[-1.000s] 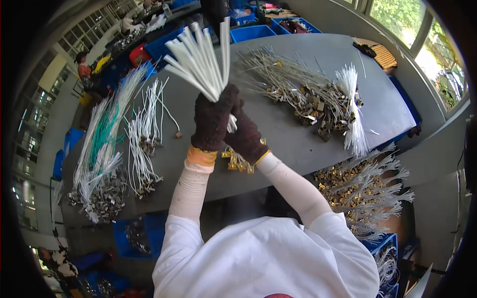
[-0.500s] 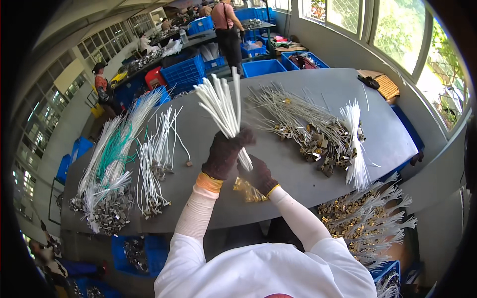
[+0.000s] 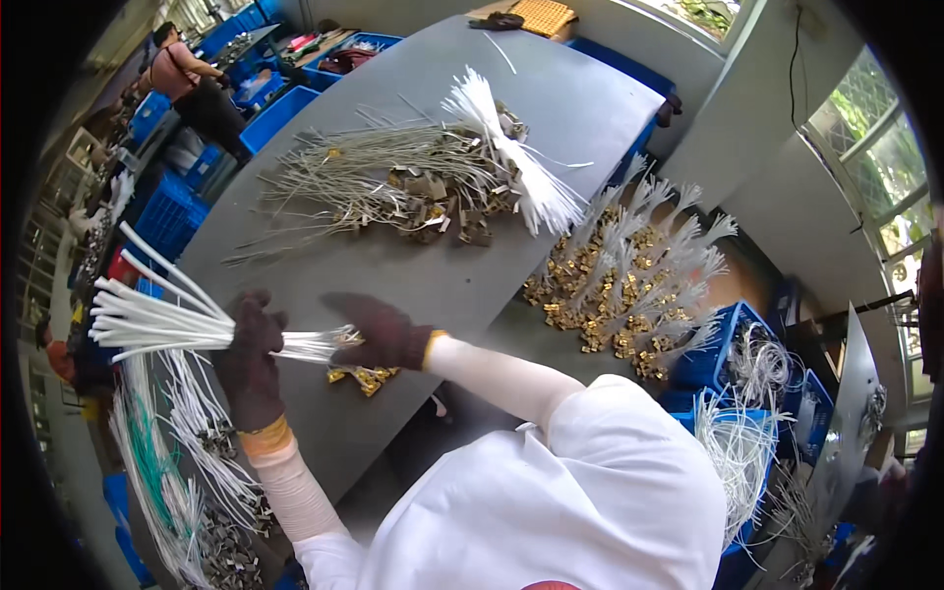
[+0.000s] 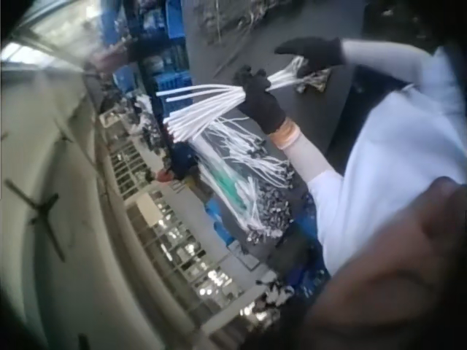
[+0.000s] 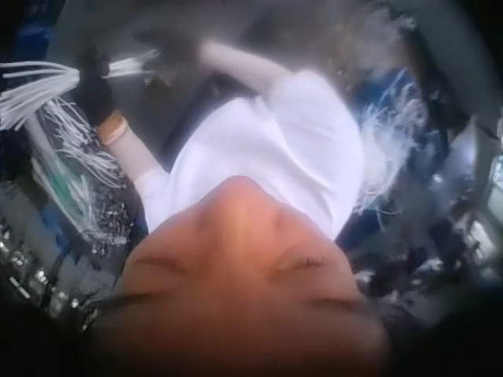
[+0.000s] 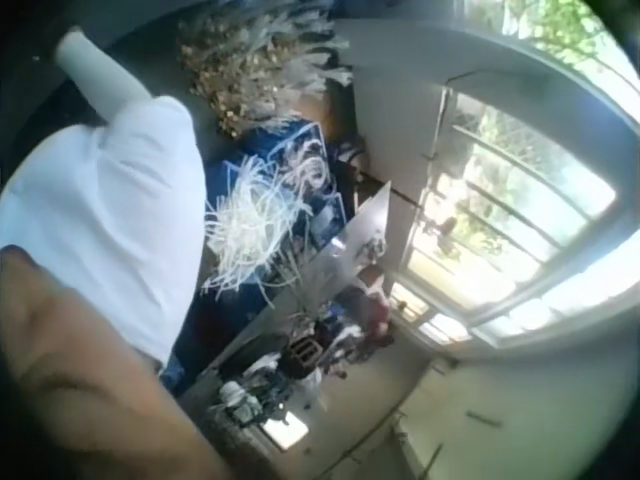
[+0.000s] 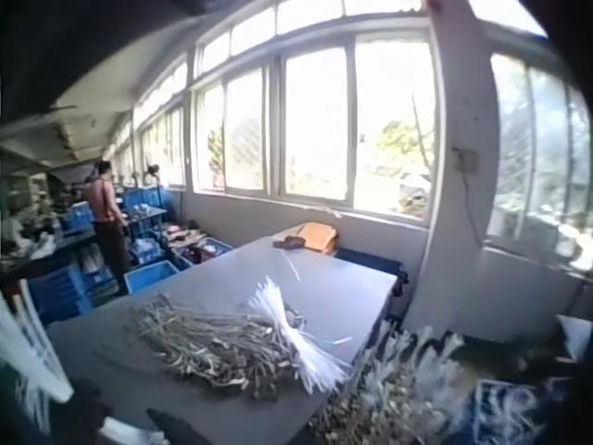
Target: Sorting and bundling groups of white electronic wires with gold connectors into organized piles.
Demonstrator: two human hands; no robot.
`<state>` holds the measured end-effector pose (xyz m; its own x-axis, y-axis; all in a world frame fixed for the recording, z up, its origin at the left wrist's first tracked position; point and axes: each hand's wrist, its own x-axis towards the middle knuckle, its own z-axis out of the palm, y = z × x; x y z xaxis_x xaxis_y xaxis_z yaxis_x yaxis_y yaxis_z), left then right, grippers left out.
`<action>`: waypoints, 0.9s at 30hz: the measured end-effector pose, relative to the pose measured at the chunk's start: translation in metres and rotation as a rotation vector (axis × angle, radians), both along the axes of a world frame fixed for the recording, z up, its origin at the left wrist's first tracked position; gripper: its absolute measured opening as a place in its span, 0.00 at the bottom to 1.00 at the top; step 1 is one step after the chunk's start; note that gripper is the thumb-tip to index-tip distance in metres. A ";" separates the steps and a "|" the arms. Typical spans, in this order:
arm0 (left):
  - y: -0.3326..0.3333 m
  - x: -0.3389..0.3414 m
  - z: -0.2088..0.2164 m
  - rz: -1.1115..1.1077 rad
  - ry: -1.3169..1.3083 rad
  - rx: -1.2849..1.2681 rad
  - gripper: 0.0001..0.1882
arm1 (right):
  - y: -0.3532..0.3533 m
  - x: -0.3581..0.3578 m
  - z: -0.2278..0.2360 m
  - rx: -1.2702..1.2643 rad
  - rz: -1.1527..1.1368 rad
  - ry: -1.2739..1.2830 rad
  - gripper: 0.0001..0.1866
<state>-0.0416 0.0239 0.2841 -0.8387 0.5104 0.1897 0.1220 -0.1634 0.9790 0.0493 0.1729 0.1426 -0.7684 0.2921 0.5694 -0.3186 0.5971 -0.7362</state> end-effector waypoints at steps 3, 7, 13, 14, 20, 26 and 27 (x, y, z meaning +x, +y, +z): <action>0.006 0.012 0.007 0.003 0.044 -0.037 0.16 | 0.089 0.064 -0.039 -0.010 -0.321 0.078 0.23; 0.000 0.011 0.006 0.022 0.098 -0.066 0.15 | 0.244 0.143 -0.078 -0.039 -0.957 -0.007 0.10; -0.002 0.005 -0.005 0.083 0.051 -0.065 0.15 | 0.382 0.140 -0.061 -0.030 -0.978 -0.428 0.18; -0.006 0.001 -0.009 0.087 0.042 -0.072 0.15 | 0.391 0.127 -0.058 -0.014 -0.942 -0.467 0.19; -0.014 -0.013 -0.024 0.108 -0.067 0.021 0.12 | 0.444 0.067 -0.080 0.018 -0.802 -0.729 0.25; 0.002 0.000 -0.008 0.014 -0.037 0.022 0.12 | 0.488 0.052 -0.034 0.255 -0.695 -0.885 0.16; 0.002 0.002 -0.005 -0.013 -0.014 0.015 0.13 | 0.486 0.043 -0.015 0.256 -0.690 -0.885 0.16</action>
<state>-0.0396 0.0263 0.2787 -0.8347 0.5184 0.1861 0.1064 -0.1798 0.9779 0.0927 0.6585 0.1279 -0.6501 0.7597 0.0136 0.7021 0.6075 -0.3714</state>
